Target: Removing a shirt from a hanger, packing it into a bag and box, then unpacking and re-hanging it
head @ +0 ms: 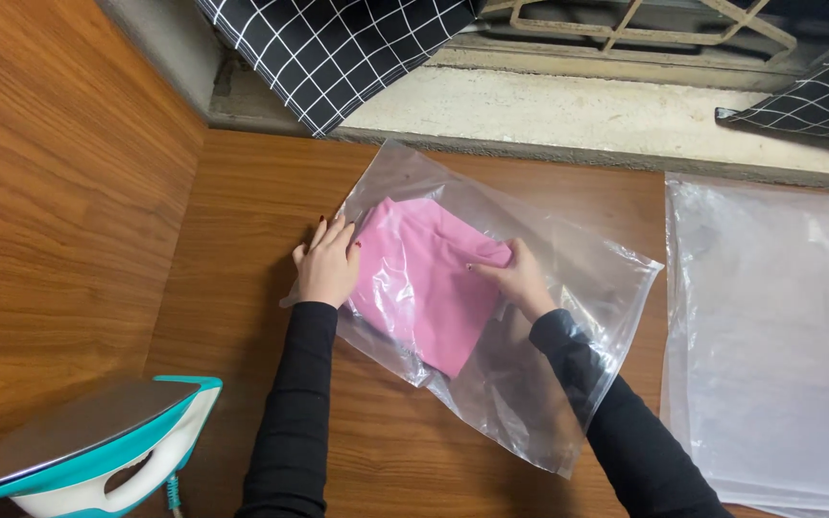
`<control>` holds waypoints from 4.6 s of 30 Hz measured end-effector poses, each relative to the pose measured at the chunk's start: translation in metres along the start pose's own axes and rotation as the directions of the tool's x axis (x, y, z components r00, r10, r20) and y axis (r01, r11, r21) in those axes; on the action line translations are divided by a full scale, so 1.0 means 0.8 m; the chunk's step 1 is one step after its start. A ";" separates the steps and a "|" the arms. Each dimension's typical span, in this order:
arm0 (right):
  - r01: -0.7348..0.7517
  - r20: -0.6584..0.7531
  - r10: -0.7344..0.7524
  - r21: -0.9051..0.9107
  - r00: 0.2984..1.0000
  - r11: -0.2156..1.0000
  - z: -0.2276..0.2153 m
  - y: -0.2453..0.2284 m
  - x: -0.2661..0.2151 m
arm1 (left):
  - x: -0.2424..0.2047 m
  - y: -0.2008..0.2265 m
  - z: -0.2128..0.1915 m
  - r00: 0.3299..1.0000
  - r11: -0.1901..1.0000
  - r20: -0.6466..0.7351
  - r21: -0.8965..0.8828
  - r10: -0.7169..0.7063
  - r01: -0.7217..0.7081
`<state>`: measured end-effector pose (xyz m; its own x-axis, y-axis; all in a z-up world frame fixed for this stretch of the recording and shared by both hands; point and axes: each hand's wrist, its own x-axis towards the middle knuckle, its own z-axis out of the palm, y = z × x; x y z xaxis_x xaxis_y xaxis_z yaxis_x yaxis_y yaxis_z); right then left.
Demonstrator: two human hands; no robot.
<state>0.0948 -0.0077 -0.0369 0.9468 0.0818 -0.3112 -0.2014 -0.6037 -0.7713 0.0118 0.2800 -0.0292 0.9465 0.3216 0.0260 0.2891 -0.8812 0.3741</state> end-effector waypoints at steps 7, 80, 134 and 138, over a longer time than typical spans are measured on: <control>-0.212 0.092 0.201 0.133 0.975 0.968 0.007 -0.050 -0.021 | -0.001 -0.001 0.016 0.999 1.000 0.038 -0.016 -0.024 0.024; -0.552 0.235 0.505 0.462 0.831 0.694 -0.300 0.091 -0.271 | 0.010 0.041 0.039 0.977 0.974 -0.085 0.135 0.194 -0.182; -0.282 -0.904 -0.204 -0.320 0.375 0.904 -0.451 0.258 -0.178 | -0.015 0.413 0.122 0.922 0.292 0.369 -0.900 0.112 0.325; -0.570 -0.915 -0.260 -0.396 0.309 0.720 -0.426 0.227 -0.212 | -0.015 0.487 0.160 0.854 0.459 0.503 -0.796 0.136 0.395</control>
<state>-0.0165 -0.4011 0.0646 0.5741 -0.5437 0.6122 -0.5850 -0.7955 -0.1579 0.1313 -0.1117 -0.0020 0.9194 -0.0196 -0.3929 0.3929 -0.0013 0.9196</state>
